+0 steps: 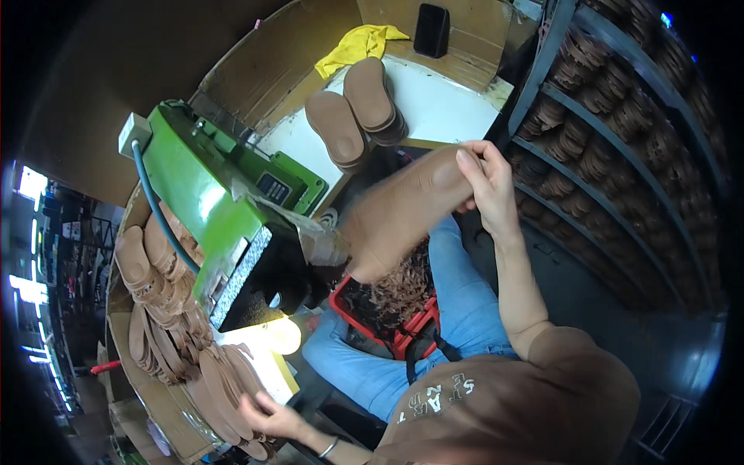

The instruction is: The recorder is using a specialized sewing or stitching machine to process shoe soles/insoles in a factory setting.

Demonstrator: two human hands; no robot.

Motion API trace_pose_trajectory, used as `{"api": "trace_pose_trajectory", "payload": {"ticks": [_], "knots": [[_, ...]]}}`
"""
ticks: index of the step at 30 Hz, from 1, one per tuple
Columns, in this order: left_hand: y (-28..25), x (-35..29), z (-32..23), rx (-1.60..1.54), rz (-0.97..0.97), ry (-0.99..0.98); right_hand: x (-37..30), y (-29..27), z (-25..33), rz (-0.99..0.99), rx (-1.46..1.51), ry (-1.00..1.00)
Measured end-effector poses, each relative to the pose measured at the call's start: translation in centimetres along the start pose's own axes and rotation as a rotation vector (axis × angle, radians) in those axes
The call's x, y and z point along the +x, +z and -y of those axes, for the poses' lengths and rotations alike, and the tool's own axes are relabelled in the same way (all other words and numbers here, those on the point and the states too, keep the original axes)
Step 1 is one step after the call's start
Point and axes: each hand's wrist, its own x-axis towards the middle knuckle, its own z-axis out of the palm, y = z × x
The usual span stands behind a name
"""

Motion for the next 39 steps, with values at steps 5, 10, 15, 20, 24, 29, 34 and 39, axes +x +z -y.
{"api": "trace_pose_trajectory", "payload": {"ticks": [5, 10, 15, 20, 24, 29, 34, 39], "knots": [[-1.6, 2.5, 11.0, 0.667, 0.179, -0.218, 4.3, 8.1, -5.0, 0.217, 0.729, 0.247], [-1.6, 2.2, 10.4, 0.515, 0.141, -0.162, 8.9, 14.5, -10.0, 0.085, 1.114, 0.326], [-4.2, 2.6, 8.2, 0.172, 0.139, -0.256, 4.5, 13.7, -9.6, 0.137, 0.852, 0.459], [-8.0, 3.1, 5.2, -0.006, -0.037, 0.012, -3.1, 8.8, -14.7, 0.552, 0.497, 0.581], [-8.5, 3.6, -6.0, -0.353, 0.385, 0.268, -9.3, 6.3, -15.5, 0.730, 0.404, 0.747], [0.3, -0.5, -11.3, -1.126, 0.757, 0.246, -12.7, 2.4, -13.6, 0.600, 0.503, 0.966], [5.9, -5.7, -16.8, -1.651, 1.018, -0.566, -15.4, -3.0, -14.6, 0.515, 0.236, 0.664], [6.1, -4.2, -22.3, -1.347, 1.077, -0.349, -20.0, -0.9, -16.0, 0.545, 0.188, 0.696]]}}
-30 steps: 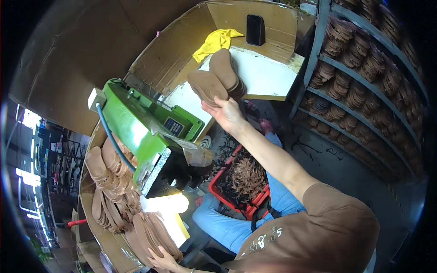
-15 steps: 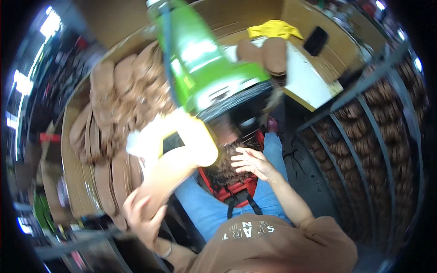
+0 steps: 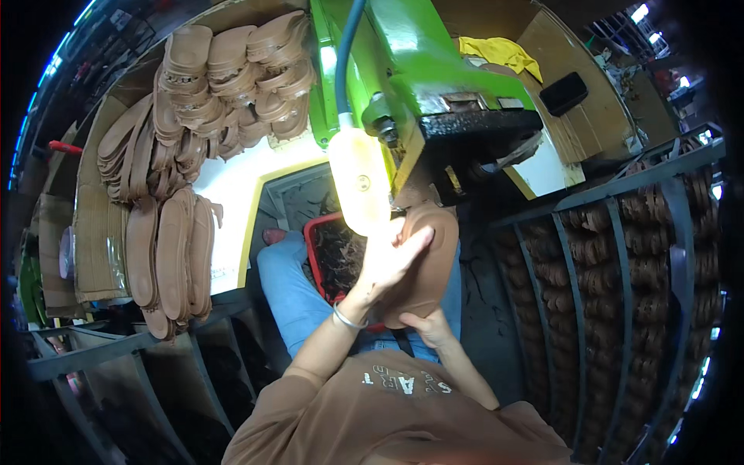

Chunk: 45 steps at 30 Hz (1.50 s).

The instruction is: The recorder is using a specialized sewing or stitching machine to process shoe soles/insoles in a factory setting.

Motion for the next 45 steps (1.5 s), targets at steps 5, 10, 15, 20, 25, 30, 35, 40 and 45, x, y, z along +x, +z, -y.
{"api": "trace_pose_trajectory", "payload": {"ticks": [5, 10, 15, 20, 25, 30, 35, 40, 45], "knots": [[0.2, -0.1, -0.5, 0.049, -0.139, 0.155, -0.1, 0.2, 0.2, 0.042, 0.113, -0.010], [-0.7, -1.3, 1.8, 0.047, -0.240, 0.060, -2.5, -4.0, 4.4, -0.109, 0.058, -0.152], [-1.1, -1.0, 1.1, -0.035, -0.188, 0.192, -0.2, -5.9, 11.6, -0.356, 0.082, -0.402], [-2.7, -0.7, 0.5, 0.095, -0.140, 0.260, 4.3, -4.4, 18.2, -0.295, -0.004, -0.480], [-6.5, -2.4, 0.5, 0.033, -0.167, 0.140, 7.3, -0.8, 19.0, -0.170, 0.004, -0.431], [-9.0, -4.5, -0.7, -0.199, -0.253, 0.119, 7.8, 1.1, 16.7, -0.083, -0.006, -0.341], [-12.6, -7.8, 1.4, -0.227, -0.290, -0.009, 7.6, 4.7, 15.8, 0.028, -0.063, -0.286], [-13.8, -9.9, 1.9, -0.084, -0.050, -0.193, 8.5, 7.3, 16.8, 0.095, -0.133, -0.373], [-7.5, -4.7, -0.1, 0.023, 0.082, -0.082, 9.0, 8.7, 16.7, 0.159, -0.230, -0.438]]}}
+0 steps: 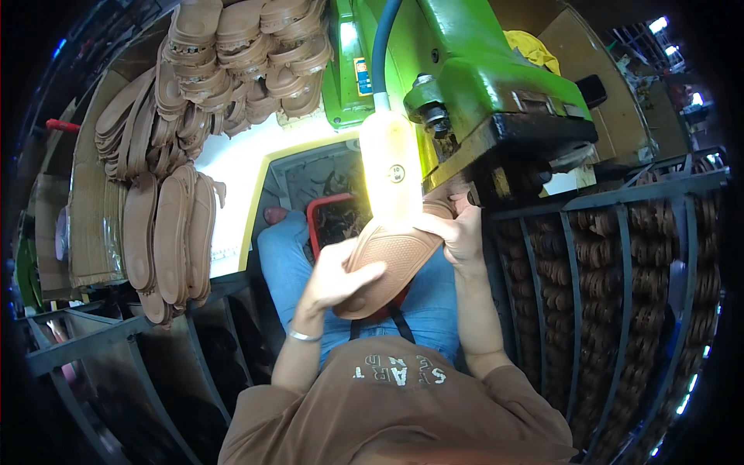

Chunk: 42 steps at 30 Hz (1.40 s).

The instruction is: The recorder is using a specialized sewing or stitching machine to process shoe soles/insoles in a factory setting.

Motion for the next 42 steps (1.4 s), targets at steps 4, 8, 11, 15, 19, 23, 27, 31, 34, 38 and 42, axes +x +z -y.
{"api": "trace_pose_trajectory", "payload": {"ticks": [4, 8, 11, 15, 19, 23, 27, 31, 34, 38, 42], "knots": [[3.1, 4.8, 0.1, 0.174, -0.138, 0.225, -1.9, -0.7, -2.4, -0.139, -0.100, 0.014], [5.4, 4.1, 0.5, 0.176, -0.293, 0.329, -9.8, -2.7, -5.2, 0.031, -0.214, 0.244], [5.2, 3.2, 2.3, 0.005, -0.288, 0.267, -14.8, -5.4, -6.5, 0.199, -0.261, 0.432], [5.6, 3.3, 2.3, -0.070, -0.262, 0.306, -16.6, -10.1, -3.7, -0.134, -0.043, 0.398], [6.6, 3.4, 0.4, -0.275, -0.161, 0.148, -14.7, -13.8, -1.0, -0.393, 0.094, 0.144], [6.7, 4.4, 0.0, -0.190, -0.113, 0.183, -9.5, -14.6, 2.4, -0.484, -0.021, -0.002], [4.9, 5.0, 0.6, 0.093, -0.141, 0.241, -3.4, -12.7, 4.7, -0.430, -0.087, -0.079], [2.5, 4.1, 0.2, 0.087, -0.178, 0.297, 0.1, -10.8, 4.0, -0.305, -0.086, -0.115], [0.0, 3.2, -0.8, 0.064, -0.162, 0.251, 0.7, -9.6, 2.7, -0.206, -0.085, -0.112], [-3.9, 1.7, -1.1, 0.146, -0.261, 0.336, 0.2, -6.5, 0.6, -0.125, -0.090, -0.131], [-6.8, -0.2, -0.2, 0.019, -0.340, 0.255, -0.7, -3.2, 0.4, -0.050, -0.075, -0.045]]}}
